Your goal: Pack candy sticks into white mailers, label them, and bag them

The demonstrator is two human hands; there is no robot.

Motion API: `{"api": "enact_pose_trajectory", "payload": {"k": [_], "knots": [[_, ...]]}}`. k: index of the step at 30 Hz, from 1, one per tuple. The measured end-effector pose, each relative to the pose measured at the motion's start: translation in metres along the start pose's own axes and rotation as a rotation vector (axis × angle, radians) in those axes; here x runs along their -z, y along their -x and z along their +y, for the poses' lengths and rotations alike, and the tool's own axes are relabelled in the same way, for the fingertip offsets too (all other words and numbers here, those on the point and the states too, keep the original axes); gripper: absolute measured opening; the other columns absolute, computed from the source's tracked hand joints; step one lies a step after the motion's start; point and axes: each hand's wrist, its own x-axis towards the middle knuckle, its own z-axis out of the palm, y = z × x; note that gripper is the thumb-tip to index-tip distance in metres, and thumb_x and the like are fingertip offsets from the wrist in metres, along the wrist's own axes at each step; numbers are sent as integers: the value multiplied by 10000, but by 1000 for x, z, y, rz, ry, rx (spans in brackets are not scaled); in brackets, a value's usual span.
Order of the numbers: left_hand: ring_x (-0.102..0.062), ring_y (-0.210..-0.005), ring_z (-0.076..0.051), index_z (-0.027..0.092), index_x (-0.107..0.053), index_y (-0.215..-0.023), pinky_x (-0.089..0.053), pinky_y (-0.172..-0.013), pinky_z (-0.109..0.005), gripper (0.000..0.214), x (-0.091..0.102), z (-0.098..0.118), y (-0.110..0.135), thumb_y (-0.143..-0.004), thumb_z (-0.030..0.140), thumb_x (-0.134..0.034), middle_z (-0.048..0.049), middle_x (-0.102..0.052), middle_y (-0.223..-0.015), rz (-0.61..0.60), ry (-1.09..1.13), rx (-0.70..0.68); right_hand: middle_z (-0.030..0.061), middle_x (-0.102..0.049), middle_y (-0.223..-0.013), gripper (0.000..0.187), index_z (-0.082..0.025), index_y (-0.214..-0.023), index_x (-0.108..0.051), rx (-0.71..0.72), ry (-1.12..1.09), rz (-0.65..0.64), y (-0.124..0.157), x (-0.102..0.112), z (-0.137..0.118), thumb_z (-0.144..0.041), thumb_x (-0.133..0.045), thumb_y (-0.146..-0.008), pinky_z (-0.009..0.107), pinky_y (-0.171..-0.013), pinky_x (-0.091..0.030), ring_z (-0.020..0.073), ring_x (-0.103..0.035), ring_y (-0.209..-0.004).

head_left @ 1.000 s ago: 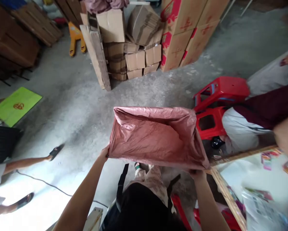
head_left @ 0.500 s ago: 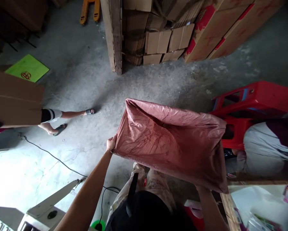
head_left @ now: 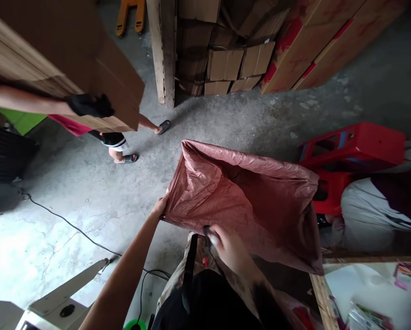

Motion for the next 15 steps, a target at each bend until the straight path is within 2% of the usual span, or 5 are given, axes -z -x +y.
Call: {"api": "enact_pose_trajectory", "payload": {"k": [2,5,9,15], "knots": [[-597,-635,-227,103,-689,-689,-433,-562,-301,552,-1,2,3,-603,646,-641,-97,-664,-613,-57,37,15,90,-602,-954,160,-259,-954,-583,121,140,38,-33,-23,-26,-332,-508,-833,406,-794,-366,269,-528,-908],[-574,-593,-194,105,-681,-682,-411,-525,-276,523,1,1,9,-540,608,-710,-67,-654,-598,-90,92,13,99,-579,-969,170,-210,-956,-525,129,244,-30,-58,-53,-31,-350,-497,-864,377,-801,-368,251,-519,-924],[-498,-509,-151,99,-627,-571,-360,-478,-267,526,3,-9,10,-537,619,-700,-41,-579,-499,-2,185,18,104,-599,-954,217,-192,-951,-500,43,386,-63,-56,-76,-13,-394,-439,-904,354,-794,-370,244,-541,-933],[-482,-523,-131,113,-585,-626,-372,-496,-259,518,-4,-15,8,-609,630,-623,-32,-562,-545,170,422,-41,99,-627,-879,342,-192,-873,-545,145,679,-16,-55,-83,-16,-417,-298,-949,314,-718,-358,219,-573,-830]]}}
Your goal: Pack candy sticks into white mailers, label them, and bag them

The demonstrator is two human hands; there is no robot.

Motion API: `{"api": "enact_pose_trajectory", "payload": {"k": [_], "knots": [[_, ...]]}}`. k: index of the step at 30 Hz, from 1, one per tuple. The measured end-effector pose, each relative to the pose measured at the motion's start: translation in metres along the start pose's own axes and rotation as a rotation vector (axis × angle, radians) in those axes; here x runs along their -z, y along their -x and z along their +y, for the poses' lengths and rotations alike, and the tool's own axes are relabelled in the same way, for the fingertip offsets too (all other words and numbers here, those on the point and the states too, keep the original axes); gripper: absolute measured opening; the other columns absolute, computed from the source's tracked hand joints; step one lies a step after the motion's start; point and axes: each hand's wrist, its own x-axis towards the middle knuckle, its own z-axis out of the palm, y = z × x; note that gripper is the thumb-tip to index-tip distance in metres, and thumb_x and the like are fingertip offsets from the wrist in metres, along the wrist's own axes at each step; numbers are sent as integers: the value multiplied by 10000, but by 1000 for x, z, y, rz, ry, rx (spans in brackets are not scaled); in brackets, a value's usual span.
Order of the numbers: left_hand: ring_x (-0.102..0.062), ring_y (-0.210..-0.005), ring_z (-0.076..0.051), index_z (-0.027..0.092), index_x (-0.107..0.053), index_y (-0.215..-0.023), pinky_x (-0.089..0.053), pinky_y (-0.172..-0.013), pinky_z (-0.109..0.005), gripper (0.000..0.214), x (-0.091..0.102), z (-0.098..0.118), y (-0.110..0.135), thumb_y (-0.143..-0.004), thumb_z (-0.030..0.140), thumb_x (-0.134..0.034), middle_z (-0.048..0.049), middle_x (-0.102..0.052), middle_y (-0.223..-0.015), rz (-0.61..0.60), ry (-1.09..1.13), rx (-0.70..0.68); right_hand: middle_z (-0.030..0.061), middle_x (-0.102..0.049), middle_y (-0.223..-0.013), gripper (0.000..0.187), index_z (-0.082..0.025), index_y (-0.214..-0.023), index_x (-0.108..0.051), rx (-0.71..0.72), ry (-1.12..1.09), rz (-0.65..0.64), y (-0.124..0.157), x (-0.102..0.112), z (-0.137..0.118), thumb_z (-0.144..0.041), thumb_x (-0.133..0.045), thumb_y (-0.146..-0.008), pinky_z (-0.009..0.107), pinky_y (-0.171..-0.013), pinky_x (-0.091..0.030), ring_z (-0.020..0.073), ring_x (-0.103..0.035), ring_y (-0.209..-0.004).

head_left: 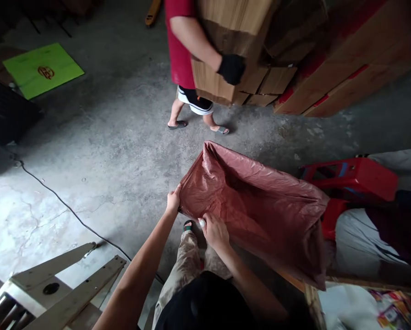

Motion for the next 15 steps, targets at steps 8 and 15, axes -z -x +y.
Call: {"api": "enact_pose_trajectory", "payload": {"k": [8,15], "knots": [[-461,-509,-120,121,-575,-593,-356,-469,-235,507,13,23,20,-597,625,-629,-5,-528,-520,23,84,-121,83,-691,-780,523,-189,-880,-646,-176,230,-84,-26,11,-3,-495,-227,-946,265,-585,-361,196,-643,-696],[-452,-483,-118,137,-577,-582,-349,-469,-237,485,53,-21,31,-640,618,-578,13,-495,-482,87,-77,-49,86,-694,-780,527,-186,-850,-643,-179,252,-51,-27,7,1,-529,-251,-932,261,-569,-350,198,-644,-689]]}}
